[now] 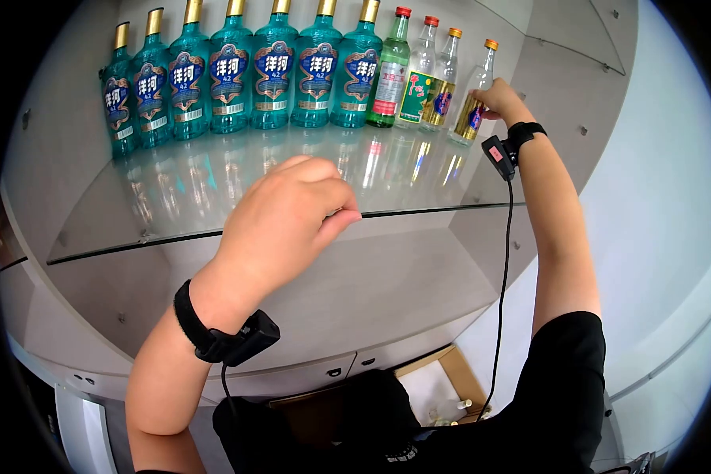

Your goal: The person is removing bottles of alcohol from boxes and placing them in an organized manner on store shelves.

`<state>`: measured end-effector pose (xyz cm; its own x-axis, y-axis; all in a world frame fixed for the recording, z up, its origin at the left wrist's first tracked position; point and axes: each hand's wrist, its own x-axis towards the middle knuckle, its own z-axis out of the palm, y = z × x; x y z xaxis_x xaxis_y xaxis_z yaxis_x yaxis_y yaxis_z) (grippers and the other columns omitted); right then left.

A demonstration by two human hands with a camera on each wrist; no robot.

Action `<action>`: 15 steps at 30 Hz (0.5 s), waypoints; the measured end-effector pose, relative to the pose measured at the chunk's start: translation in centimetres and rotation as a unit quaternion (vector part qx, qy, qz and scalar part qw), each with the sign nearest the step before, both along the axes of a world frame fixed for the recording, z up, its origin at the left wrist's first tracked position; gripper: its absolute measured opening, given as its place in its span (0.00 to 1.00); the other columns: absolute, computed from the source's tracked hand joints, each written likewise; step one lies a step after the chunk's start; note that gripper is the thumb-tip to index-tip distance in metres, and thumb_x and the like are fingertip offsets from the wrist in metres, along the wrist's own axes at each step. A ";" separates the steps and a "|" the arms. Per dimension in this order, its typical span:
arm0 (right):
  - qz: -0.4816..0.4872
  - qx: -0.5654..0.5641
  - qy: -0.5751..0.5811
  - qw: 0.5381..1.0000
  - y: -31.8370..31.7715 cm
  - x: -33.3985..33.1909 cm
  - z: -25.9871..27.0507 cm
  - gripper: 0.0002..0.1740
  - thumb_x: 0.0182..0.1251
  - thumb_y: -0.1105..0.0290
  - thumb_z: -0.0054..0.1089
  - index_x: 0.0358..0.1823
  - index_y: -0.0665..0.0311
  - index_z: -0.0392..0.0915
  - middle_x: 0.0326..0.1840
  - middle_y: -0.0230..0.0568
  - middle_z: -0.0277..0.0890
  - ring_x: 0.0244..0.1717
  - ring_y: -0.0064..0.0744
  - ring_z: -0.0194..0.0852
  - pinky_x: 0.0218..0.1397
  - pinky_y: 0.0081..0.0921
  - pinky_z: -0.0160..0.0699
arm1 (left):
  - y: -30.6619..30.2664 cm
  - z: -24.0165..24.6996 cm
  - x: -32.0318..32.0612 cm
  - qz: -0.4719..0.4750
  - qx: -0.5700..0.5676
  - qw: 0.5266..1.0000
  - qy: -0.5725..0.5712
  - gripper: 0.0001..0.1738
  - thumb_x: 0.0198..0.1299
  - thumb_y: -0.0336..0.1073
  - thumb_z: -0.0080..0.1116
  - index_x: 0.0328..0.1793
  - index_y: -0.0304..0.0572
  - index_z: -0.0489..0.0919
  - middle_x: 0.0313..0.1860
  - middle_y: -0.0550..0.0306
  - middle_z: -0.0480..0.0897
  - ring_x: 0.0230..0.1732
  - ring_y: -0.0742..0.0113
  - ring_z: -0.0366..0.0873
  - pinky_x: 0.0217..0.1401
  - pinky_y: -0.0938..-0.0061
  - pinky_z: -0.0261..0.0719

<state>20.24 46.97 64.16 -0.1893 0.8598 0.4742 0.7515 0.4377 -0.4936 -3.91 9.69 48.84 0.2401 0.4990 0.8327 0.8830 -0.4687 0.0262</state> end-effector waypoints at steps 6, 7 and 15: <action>-0.040 0.067 0.001 0.997 1.4 -0.8 -1.2 0.23 0.63 0.56 0.72 0.37 0.76 0.83 0.31 0.48 0.86 0.28 0.35 0.87 0.32 0.28 0.88 | 0.2 -0.1 -0.2 -0.001 -0.003 1.000 0.004 0.06 0.52 0.29 0.72 0.33 0.43 0.83 0.32 0.57 0.78 0.38 0.54 0.77 0.40 0.64 0.76; -0.040 0.067 0.000 0.997 1.6 -0.9 -1.3 0.23 0.63 0.56 0.72 0.37 0.76 0.83 0.31 0.48 0.86 0.28 0.35 0.87 0.32 0.28 0.88 | 0.2 -0.2 -0.2 -0.002 0.000 1.000 0.007 0.06 0.52 0.29 0.72 0.33 0.43 0.83 0.32 0.57 0.78 0.38 0.54 0.77 0.40 0.64 0.75; -0.048 0.116 -0.025 0.992 3.6 -0.8 -1.9 0.21 0.61 0.58 0.73 0.32 0.75 0.83 0.26 0.46 0.85 0.23 0.33 0.86 0.30 0.27 0.86 | 0.2 0.0 -0.1 -0.005 0.002 1.000 0.010 0.06 0.52 0.29 0.72 0.33 0.43 0.83 0.33 0.57 0.79 0.38 0.54 0.77 0.40 0.64 0.76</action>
<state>19.40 50.52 62.24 -0.1406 0.7443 0.6529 0.8165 0.4601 -0.3487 -4.01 9.91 48.80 0.2618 0.4927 0.8299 0.8782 -0.4782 0.0069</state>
